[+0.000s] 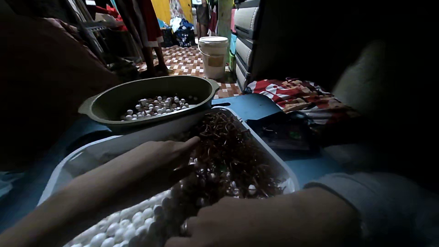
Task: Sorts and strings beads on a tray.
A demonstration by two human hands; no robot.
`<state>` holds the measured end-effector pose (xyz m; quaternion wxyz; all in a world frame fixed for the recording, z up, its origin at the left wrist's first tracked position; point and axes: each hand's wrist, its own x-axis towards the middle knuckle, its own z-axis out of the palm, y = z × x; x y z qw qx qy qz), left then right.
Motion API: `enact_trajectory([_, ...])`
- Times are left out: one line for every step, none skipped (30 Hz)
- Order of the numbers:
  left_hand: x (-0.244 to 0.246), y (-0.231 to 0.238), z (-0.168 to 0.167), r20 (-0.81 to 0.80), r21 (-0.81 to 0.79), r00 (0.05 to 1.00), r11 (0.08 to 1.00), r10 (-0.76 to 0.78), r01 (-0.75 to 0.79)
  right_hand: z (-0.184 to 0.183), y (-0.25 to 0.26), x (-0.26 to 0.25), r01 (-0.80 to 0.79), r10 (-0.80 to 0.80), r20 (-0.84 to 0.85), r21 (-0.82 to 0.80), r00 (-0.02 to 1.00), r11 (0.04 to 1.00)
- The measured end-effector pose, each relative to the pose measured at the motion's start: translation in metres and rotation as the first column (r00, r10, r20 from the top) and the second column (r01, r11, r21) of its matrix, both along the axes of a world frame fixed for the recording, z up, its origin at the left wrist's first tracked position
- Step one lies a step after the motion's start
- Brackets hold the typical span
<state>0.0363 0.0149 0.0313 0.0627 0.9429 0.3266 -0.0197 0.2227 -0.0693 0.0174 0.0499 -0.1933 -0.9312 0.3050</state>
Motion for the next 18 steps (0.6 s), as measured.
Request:
enact_trajectory([-0.001,0.0,0.0,0.016,0.014,1.0,1.0,-0.015,0.015,-0.002,0.001,0.0,-0.007,0.008,-0.013,0.018,1.0,1.0])
enact_trajectory([-0.003,0.001,-0.001,0.034,0.032,0.998,0.999,-0.046,0.044,-0.004,0.001,0.0,-0.01,0.011,-0.032,0.033,0.999,0.999])
enact_trajectory([-0.005,0.003,-0.002,0.045,0.049,0.996,0.996,-0.075,0.073,-0.004,0.001,0.0,-0.008,0.01,-0.038,0.037,0.999,0.999])
enact_trajectory([-0.007,0.005,-0.003,0.062,0.066,0.993,0.993,-0.101,0.096,-0.004,0.002,0.0,-0.003,0.005,-0.041,0.03,0.999,1.0])
enact_trajectory([-0.008,0.008,-0.006,0.092,0.098,0.987,0.988,-0.129,0.12,-0.004,0.002,0.0,0.0,0.0,-0.041,0.023,0.999,1.0])
enact_trajectory([-0.01,0.01,-0.009,0.121,0.142,0.98,0.98,-0.158,0.141,-0.003,0.003,-0.001,0.0,0.001,-0.036,0.021,0.999,1.0])
enact_trajectory([-0.011,0.012,-0.011,0.147,0.167,0.975,0.976,-0.167,0.142,-0.003,0.004,-0.001,-0.004,0.005,-0.035,0.019,0.999,1.0])
enact_trajectory([-0.011,0.013,-0.012,0.168,0.189,0.973,0.974,-0.159,0.127,-0.003,0.006,-0.001,-0.012,0.013,-0.034,0.02,0.999,1.0])
enact_trajectory([-0.011,0.013,-0.013,0.181,0.204,0.974,0.974,-0.136,0.099,-0.005,0.007,0.0,-0.021,0.023,-0.045,0.028,0.999,0.999])
enact_trajectory([-0.011,0.013,-0.014,0.195,0.217,0.974,0.973,-0.119,0.075,-0.006,0.009,0.001,-0.03,0.033,-0.061,0.045,0.998,0.999])
enact_trajectory([-0.01,0.013,-0.014,0.205,0.222,0.972,0.973,-0.11,0.063,-0.008,0.01,0.001,-0.035,0.04,-0.072,0.067,0.997,0.997])
enact_trajectory([-0.01,0.013,-0.014,0.209,0.22,0.971,0.973,-0.116,0.069,-0.008,0.011,0.002,-0.037,0.043,-0.073,0.077,0.996,0.996])
enact_trajectory([-0.011,0.014,-0.015,0.208,0.223,0.968,0.97,-0.139,0.091,-0.007,0.012,0.002,-0.038,0.044,-0.067,0.08,0.997,0.996])
enact_trajectory([-0.012,0.015,-0.016,0.206,0.229,0.964,0.966,-0.167,0.118,-0.006,0.012,0.002,-0.04,0.044,-0.06,0.08,0.997,0.996])
enact_trajectory([-0.012,0.016,-0.017,0.207,0.234,0.958,0.961,-0.197,0.147,-0.006,0.013,0.001,-0.04,0.046,-0.06,0.09,0.997,0.995])
enact_trajectory([-0.012,0.017,-0.018,0.201,0.245,0.952,0.953,-0.23,0.178,-0.007,0.014,0.001,-0.038,0.045,-0.069,0.101,0.997,0.994])
enact_trajectory([-0.012,0.017,-0.018,0.198,0.243,0.948,0.949,-0.249,0.199,-0.007,0.014,0.002,-0.036,0.044,-0.078,0.106,0.996,0.994])
enact_trajectory([-0.011,0.017,-0.018,0.202,0.241,0.945,0.948,-0.257,0.207,-0.008,0.014,0.002,-0.037,0.046,-0.087,0.109,0.995,0.993])
